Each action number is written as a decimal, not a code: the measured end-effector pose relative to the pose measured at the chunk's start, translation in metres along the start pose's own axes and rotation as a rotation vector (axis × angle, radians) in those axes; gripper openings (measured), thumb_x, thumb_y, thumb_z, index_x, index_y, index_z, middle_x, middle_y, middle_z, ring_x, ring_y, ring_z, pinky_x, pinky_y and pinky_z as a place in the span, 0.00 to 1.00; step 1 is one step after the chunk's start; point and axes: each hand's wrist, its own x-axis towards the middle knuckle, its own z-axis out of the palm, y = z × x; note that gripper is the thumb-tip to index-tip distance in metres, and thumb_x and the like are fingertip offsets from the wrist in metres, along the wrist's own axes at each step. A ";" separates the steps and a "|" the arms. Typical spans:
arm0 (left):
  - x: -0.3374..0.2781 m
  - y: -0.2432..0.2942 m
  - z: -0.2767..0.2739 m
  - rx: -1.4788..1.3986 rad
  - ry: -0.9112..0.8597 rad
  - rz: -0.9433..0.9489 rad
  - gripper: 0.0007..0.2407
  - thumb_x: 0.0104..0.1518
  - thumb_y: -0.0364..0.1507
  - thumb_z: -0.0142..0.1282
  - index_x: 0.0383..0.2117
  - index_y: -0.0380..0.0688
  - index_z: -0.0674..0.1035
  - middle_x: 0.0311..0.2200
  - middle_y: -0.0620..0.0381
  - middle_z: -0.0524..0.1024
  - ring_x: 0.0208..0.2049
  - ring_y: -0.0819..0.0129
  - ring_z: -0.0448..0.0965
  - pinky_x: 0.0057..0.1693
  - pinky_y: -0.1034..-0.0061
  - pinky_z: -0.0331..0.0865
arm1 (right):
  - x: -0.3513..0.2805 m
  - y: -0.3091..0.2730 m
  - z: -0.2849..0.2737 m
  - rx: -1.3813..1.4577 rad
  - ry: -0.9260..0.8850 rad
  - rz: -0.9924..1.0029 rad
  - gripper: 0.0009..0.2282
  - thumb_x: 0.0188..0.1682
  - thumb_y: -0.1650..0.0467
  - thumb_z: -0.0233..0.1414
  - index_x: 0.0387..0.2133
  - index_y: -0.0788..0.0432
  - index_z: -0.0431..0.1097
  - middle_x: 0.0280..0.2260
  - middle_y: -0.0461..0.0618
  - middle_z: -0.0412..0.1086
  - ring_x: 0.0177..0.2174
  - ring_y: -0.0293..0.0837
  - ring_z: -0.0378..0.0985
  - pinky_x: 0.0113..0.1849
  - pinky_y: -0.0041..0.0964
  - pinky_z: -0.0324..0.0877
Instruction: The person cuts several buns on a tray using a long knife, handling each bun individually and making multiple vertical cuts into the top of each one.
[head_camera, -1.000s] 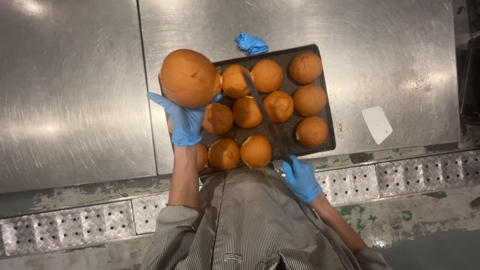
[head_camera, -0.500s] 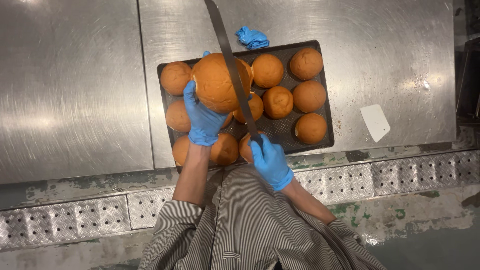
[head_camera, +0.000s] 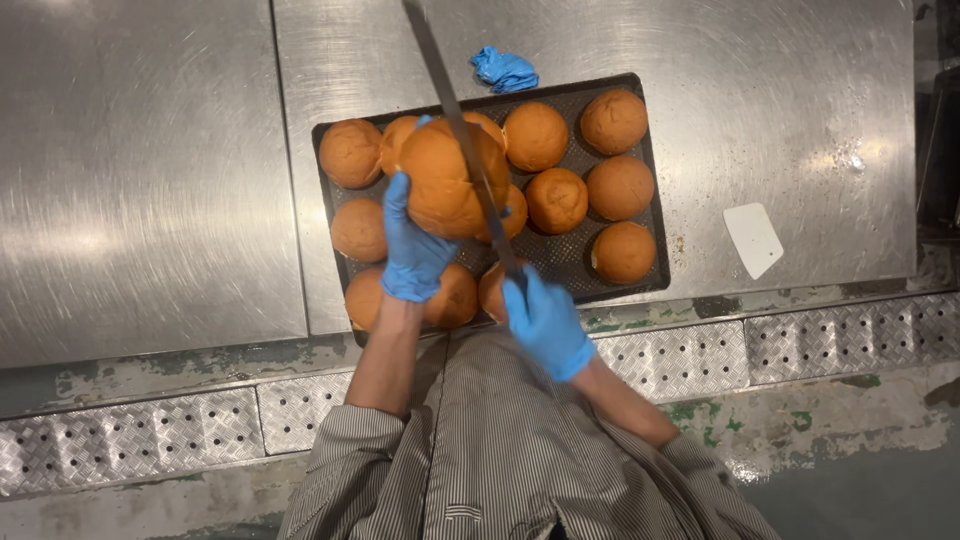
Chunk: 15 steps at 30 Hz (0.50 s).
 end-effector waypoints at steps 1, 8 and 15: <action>-0.001 -0.003 0.004 0.031 -0.037 0.010 0.29 0.65 0.48 0.51 0.72 0.59 0.60 0.70 0.56 0.62 0.69 0.52 0.65 0.67 0.38 0.68 | 0.009 0.003 0.001 -0.001 0.002 0.005 0.10 0.59 0.73 0.46 0.46 0.72 0.67 0.23 0.58 0.71 0.17 0.50 0.74 0.20 0.42 0.69; -0.004 0.037 0.005 0.037 0.131 0.197 0.28 0.65 0.48 0.48 0.70 0.52 0.64 0.68 0.52 0.64 0.68 0.50 0.66 0.68 0.46 0.68 | -0.027 -0.030 0.002 0.336 -0.023 0.305 0.14 0.55 0.68 0.51 0.45 0.70 0.68 0.17 0.56 0.71 0.18 0.55 0.76 0.23 0.47 0.71; -0.005 0.023 -0.018 0.056 0.179 0.104 0.30 0.62 0.49 0.51 0.67 0.46 0.66 0.65 0.50 0.69 0.65 0.50 0.70 0.68 0.48 0.69 | 0.000 -0.014 0.012 0.089 0.043 0.140 0.12 0.55 0.69 0.50 0.47 0.66 0.67 0.28 0.63 0.75 0.22 0.56 0.77 0.27 0.49 0.71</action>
